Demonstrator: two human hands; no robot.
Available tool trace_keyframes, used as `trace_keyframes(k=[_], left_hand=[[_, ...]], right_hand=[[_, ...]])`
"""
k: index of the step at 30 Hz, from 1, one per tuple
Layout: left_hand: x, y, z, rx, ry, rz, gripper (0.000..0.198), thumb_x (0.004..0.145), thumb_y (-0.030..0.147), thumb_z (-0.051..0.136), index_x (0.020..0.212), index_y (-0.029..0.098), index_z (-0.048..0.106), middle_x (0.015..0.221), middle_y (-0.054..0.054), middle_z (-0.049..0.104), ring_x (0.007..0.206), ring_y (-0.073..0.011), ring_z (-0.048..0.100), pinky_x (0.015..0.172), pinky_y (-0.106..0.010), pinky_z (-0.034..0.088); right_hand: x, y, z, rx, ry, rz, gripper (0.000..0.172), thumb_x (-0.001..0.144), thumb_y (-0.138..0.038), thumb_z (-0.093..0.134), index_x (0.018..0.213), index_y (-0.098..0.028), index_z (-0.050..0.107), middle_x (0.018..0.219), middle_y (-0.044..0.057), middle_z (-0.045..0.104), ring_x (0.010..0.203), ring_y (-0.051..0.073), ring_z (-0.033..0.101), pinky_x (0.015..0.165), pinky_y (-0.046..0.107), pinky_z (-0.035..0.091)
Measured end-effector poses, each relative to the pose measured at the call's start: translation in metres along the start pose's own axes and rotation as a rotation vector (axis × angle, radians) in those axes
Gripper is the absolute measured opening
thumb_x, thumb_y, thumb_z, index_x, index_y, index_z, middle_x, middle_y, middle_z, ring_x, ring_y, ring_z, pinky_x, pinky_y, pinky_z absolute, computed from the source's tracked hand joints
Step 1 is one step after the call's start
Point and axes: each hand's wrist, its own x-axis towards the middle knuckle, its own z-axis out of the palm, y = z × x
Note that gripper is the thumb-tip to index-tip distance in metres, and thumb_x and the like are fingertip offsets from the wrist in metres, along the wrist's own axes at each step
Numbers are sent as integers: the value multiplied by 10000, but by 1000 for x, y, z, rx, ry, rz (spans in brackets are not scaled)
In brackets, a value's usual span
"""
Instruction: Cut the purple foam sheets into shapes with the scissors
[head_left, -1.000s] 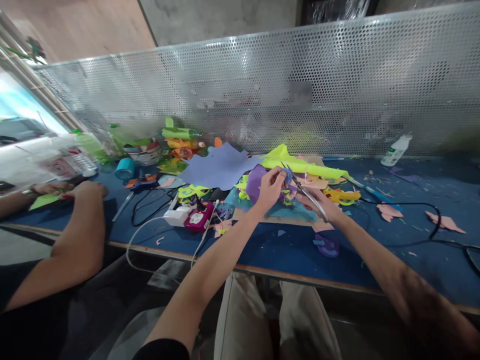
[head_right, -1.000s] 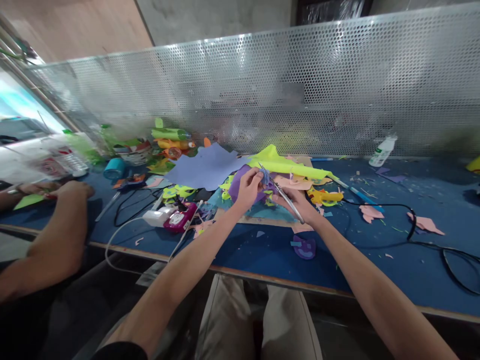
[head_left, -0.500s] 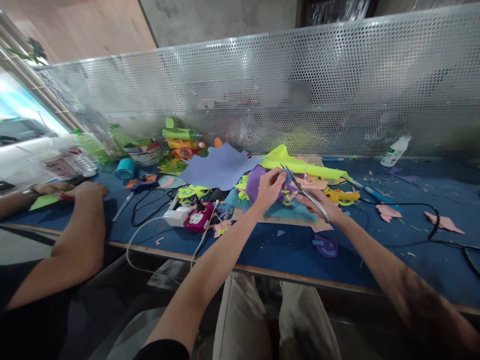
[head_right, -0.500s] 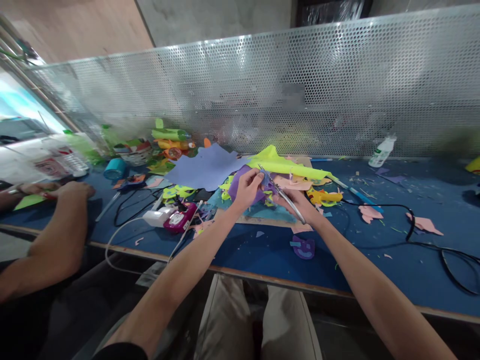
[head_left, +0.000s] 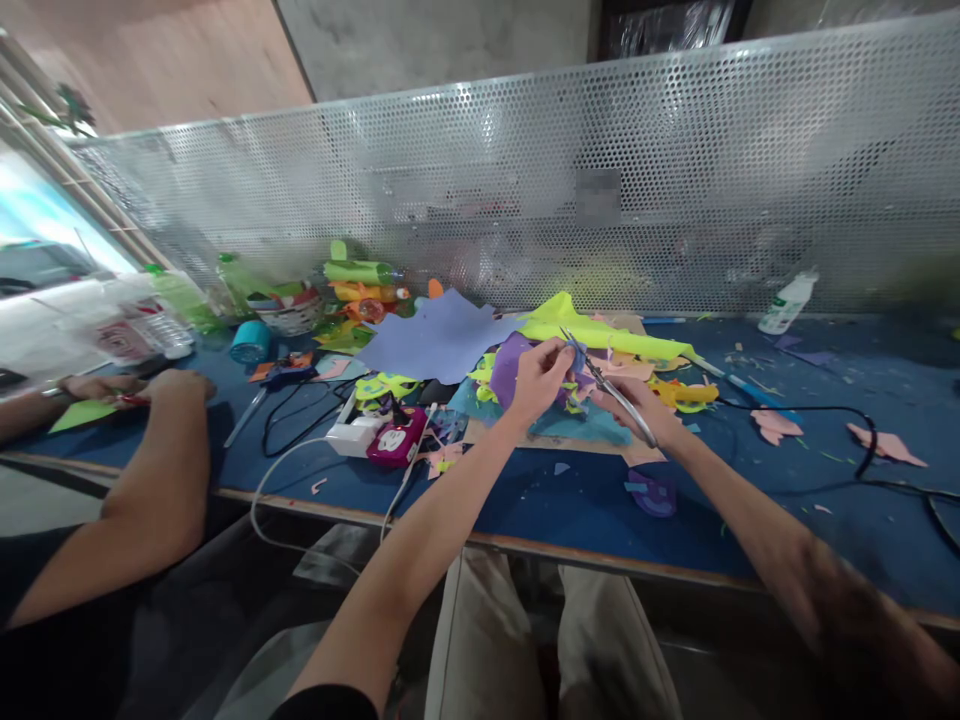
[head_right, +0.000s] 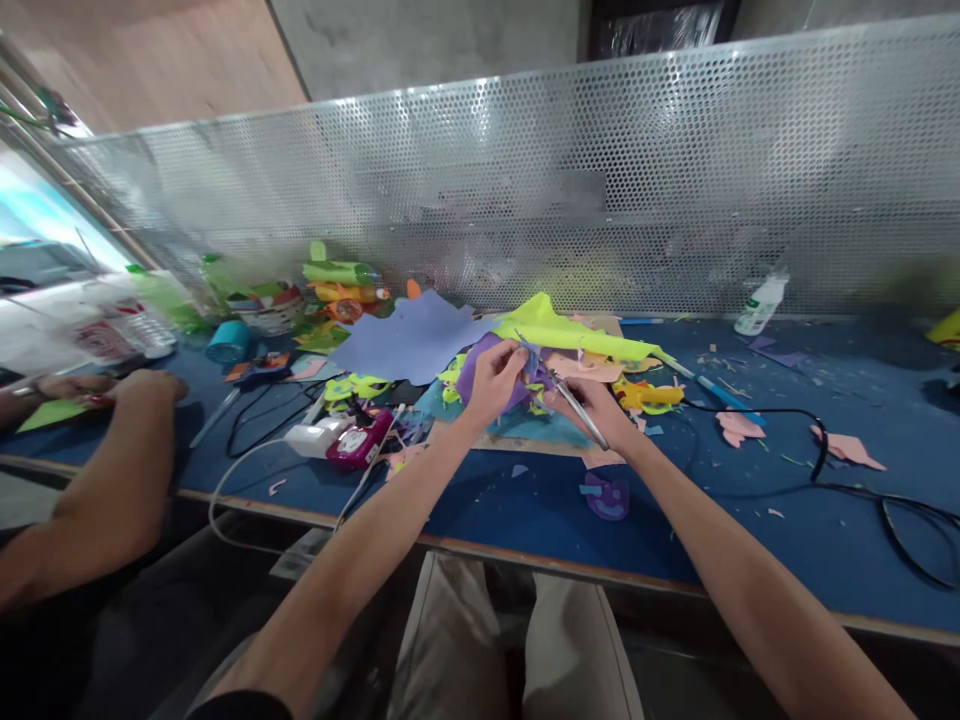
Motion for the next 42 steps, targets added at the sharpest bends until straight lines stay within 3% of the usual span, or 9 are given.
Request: trace_keyframes(k=[8, 15, 18, 23, 34, 42], left_hand=[[-1, -4, 3, -36, -2, -7, 457, 968, 509, 589, 665, 179, 500, 578, 27, 559, 539, -95, 506, 564, -248, 383], [-3, -1, 7, -71, 41, -13, 454, 973, 521, 581, 680, 182, 512, 578, 26, 530, 541, -97, 485, 545, -254, 367], [-5, -1, 9, -56, 29, -15, 441, 971, 514, 589, 690, 181, 522, 579, 26, 553, 520, -94, 500, 535, -251, 383], [-6, 1, 11, -105, -5, -50, 420, 969, 508, 591, 714, 180, 533, 588, 25, 560, 500, -89, 491, 497, -243, 360], [-5, -1, 5, 51, -100, -17, 411, 975, 494, 560, 712, 177, 567, 582, 5, 613, 539, -120, 553, 558, -253, 412], [-2, 2, 2, 74, -92, 14, 421, 973, 429, 561, 640, 181, 490, 550, 23, 517, 524, -101, 465, 540, -250, 344]], right_hand=[[-3, 0, 13, 83, -9, -1, 438, 811, -673, 587, 783, -238, 547, 612, -52, 400, 509, 113, 370, 476, 271, 345], [-4, 6, 30, 96, 75, 8, 425, 843, -665, 540, 752, -251, 512, 609, -25, 461, 498, 127, 375, 465, 285, 351], [-4, 10, 28, 72, 88, -18, 416, 841, -671, 529, 821, -256, 543, 648, -12, 508, 527, 146, 414, 496, 299, 396], [-6, 18, 26, 30, 60, 11, 431, 862, -684, 484, 761, -265, 501, 576, -19, 464, 506, 169, 446, 497, 318, 398], [-4, 11, 10, -76, 11, -81, 396, 874, -622, 545, 802, -233, 520, 621, -41, 453, 555, 132, 399, 531, 278, 349], [-1, 4, 3, -197, 74, -45, 491, 856, -639, 550, 611, -225, 448, 535, -49, 377, 516, 110, 374, 494, 262, 286]])
